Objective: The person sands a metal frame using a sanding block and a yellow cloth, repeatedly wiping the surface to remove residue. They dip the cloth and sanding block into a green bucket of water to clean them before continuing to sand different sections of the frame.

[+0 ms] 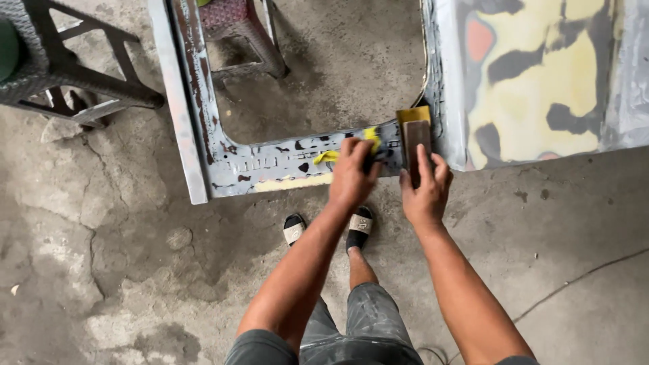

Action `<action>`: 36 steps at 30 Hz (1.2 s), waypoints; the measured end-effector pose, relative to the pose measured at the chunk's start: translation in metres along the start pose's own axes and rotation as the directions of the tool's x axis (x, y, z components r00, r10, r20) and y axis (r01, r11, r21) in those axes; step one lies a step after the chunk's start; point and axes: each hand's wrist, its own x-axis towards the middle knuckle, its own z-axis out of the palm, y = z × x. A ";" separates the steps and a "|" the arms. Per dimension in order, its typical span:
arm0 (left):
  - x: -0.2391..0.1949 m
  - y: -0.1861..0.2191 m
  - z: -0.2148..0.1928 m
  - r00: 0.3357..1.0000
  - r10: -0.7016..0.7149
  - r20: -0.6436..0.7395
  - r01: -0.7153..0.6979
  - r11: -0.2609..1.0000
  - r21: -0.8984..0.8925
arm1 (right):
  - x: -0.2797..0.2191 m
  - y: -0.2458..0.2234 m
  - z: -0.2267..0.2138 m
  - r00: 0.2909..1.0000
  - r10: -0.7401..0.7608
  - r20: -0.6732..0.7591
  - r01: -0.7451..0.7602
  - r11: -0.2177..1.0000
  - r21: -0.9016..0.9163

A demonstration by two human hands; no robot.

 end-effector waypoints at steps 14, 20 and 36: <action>-0.069 -0.052 -0.070 0.922 -0.384 0.057 0.324 0.680 -0.658 | -0.019 -0.148 0.033 0.973 -0.227 0.036 0.219 0.963 0.154; -0.053 -0.055 -0.109 0.853 -0.512 0.095 0.417 0.562 -0.714 | -0.033 -0.180 0.075 0.937 -0.348 0.019 0.341 0.928 0.147; -0.045 -0.076 -0.107 0.944 -0.222 -0.246 0.307 0.864 0.399 | 0.006 -0.157 0.053 0.924 -0.344 0.166 0.353 0.935 -0.027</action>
